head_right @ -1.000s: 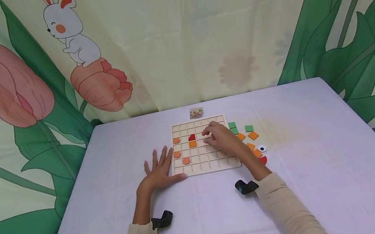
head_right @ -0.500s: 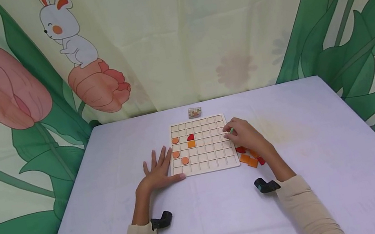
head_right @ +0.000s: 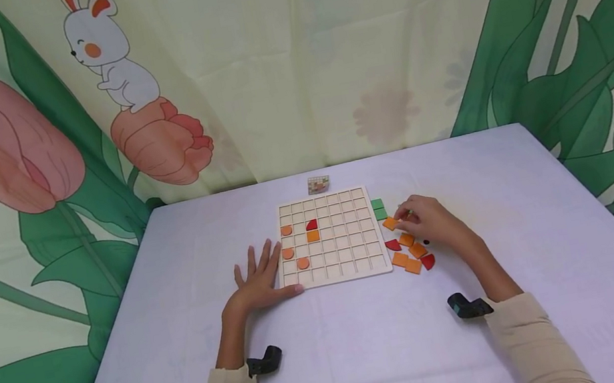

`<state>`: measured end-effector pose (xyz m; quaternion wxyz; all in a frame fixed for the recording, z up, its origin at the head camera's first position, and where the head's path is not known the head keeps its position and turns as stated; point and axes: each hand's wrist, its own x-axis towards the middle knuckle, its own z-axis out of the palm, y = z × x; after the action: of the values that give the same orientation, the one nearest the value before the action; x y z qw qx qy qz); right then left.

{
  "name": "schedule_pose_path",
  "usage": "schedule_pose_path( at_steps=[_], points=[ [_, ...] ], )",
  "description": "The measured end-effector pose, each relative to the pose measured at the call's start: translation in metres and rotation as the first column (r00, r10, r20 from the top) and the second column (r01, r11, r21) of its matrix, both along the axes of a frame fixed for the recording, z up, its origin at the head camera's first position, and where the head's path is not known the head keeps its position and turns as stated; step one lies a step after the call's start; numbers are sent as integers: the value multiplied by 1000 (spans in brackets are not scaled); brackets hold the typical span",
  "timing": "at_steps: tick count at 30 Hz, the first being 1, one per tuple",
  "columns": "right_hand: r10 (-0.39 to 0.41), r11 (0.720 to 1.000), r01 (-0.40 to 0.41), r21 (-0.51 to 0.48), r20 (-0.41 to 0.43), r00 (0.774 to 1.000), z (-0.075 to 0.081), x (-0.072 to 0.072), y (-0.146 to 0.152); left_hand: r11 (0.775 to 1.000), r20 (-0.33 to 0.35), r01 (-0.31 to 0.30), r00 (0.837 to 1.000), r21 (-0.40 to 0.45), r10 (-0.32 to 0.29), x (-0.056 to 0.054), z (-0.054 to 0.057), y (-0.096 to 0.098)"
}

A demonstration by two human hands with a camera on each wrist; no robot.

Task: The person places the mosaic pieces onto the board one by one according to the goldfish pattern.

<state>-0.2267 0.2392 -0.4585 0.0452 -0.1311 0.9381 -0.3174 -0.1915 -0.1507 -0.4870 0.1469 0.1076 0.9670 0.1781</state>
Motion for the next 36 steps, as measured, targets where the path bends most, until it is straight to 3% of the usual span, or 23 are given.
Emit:
schedule_pose_path(
  at_steps=[12, 19, 24, 29, 36],
  points=[
    [63, 998, -62, -14, 110, 992, 2, 13, 37, 1000, -7, -2, 1000, 17, 2, 1, 5, 1],
    [121, 992, -116, -41, 199, 972, -3, 16, 50, 1000, 3, -5, 1000, 6, 5, 2, 5, 1],
    [113, 994, -111, -22, 171, 979, -6, 14, 49, 1000, -2, -2, 1000, 5, 2, 1, 3, 0],
    [55, 998, -54, -15, 161, 985, -7, 13, 47, 1000, -2, -4, 1000, 28, 4, 2, 4, 1],
    [99, 995, -97, -16, 148, 984, -6, 16, 47, 1000, -5, -6, 1000, 18, 6, 1, 3, 1]
  ],
)
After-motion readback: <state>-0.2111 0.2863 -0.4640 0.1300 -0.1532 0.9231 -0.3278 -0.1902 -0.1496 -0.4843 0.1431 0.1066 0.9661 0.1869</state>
